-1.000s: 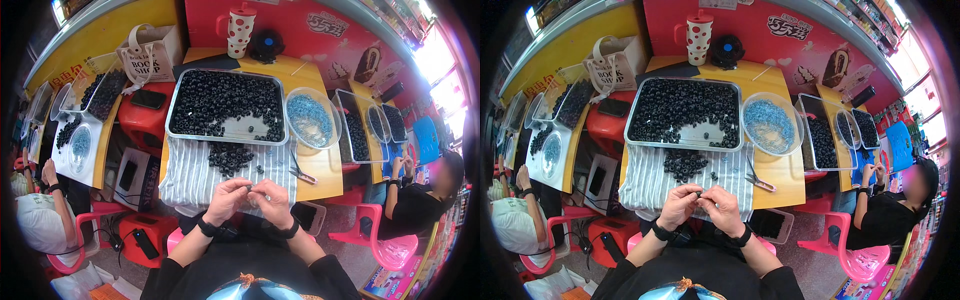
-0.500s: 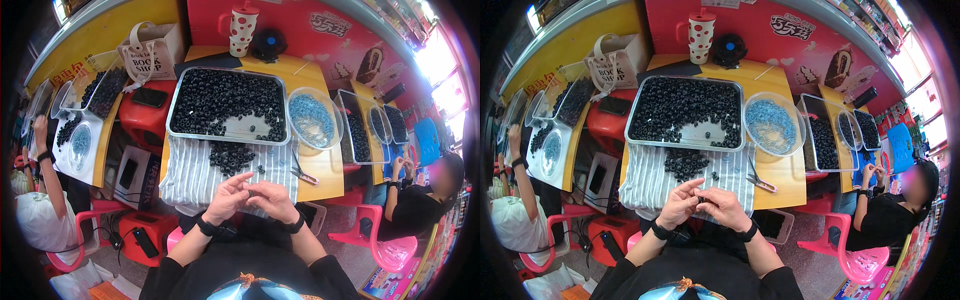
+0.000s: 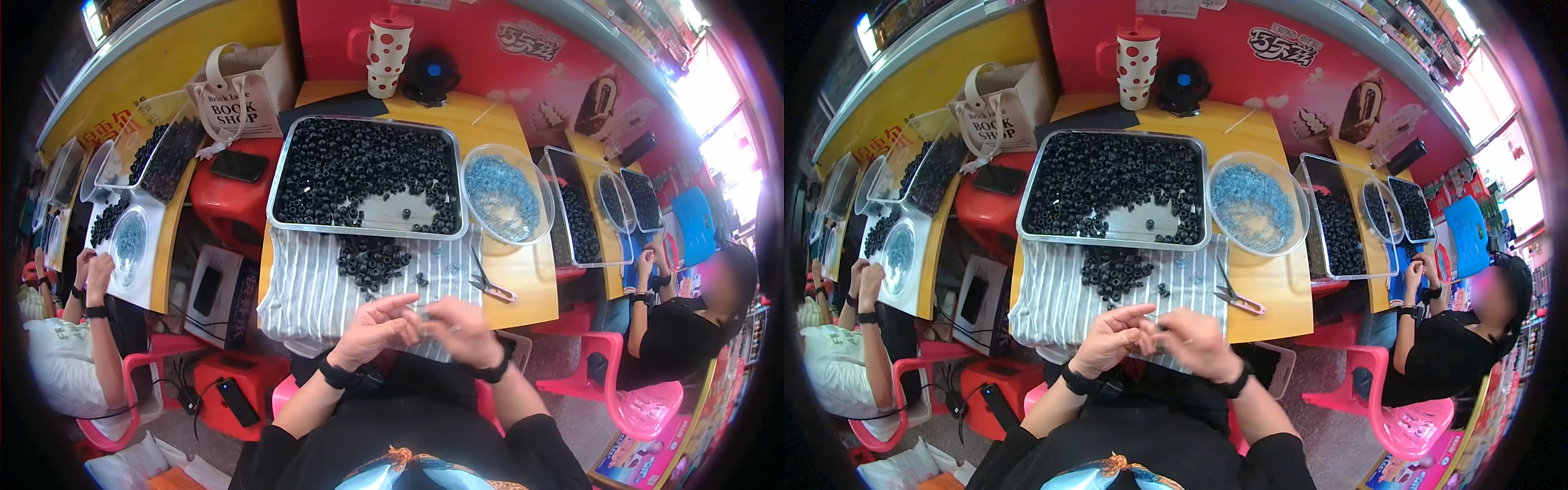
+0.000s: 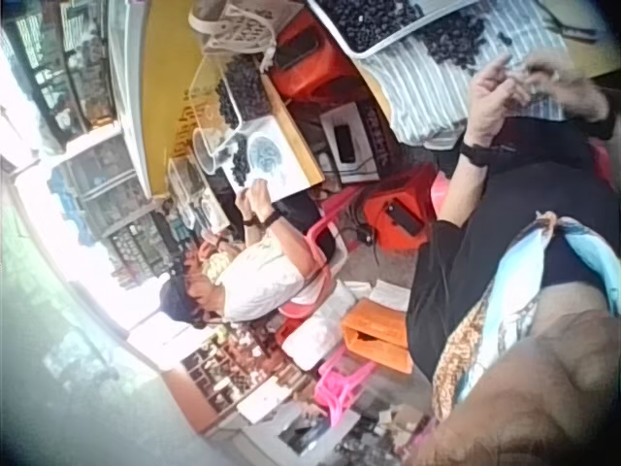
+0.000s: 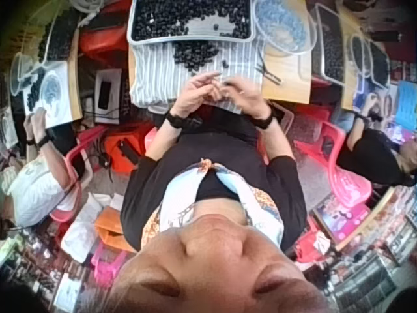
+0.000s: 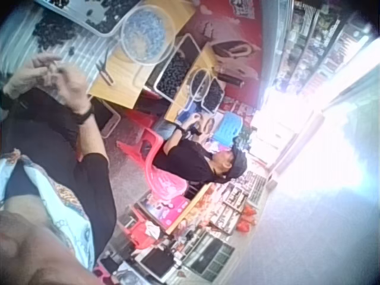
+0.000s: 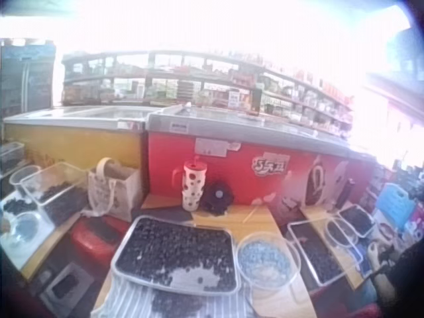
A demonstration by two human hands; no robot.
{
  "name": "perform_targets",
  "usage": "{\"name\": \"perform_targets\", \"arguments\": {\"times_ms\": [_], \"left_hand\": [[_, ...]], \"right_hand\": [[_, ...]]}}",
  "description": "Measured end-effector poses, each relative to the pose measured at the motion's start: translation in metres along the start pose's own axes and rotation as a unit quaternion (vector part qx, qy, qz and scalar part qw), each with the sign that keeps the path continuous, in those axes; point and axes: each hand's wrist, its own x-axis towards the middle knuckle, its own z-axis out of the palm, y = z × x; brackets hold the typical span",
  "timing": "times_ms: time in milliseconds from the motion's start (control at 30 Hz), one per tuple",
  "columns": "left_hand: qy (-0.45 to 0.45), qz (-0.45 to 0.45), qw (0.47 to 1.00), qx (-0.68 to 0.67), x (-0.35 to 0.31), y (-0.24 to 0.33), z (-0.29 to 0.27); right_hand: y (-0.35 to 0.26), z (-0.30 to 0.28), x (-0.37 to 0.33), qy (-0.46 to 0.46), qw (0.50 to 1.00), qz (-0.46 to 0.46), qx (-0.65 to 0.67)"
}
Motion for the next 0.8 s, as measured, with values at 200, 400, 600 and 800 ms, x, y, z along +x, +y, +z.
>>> {"name": "perform_targets", "arguments": {"times_ms": [200,400,600,800], "left_hand": [[-0.026,0.002,1.0,0.018,0.004,-0.004,-0.007],[-0.002,0.011,1.0,0.0,0.004,-0.007,-0.009],[0.001,0.007,1.0,-0.01,0.001,-0.005,-0.009],[0.007,0.016,1.0,-0.019,0.002,-0.006,-0.009]], "right_hand": [[0.051,-0.157,0.012,0.329,0.906,0.115,-0.242],[0.052,-0.125,0.02,0.206,0.945,0.159,-0.197],[0.03,0.012,0.047,-0.016,0.989,0.058,-0.132],[0.042,0.033,0.073,-0.122,0.949,0.04,-0.289]]}}
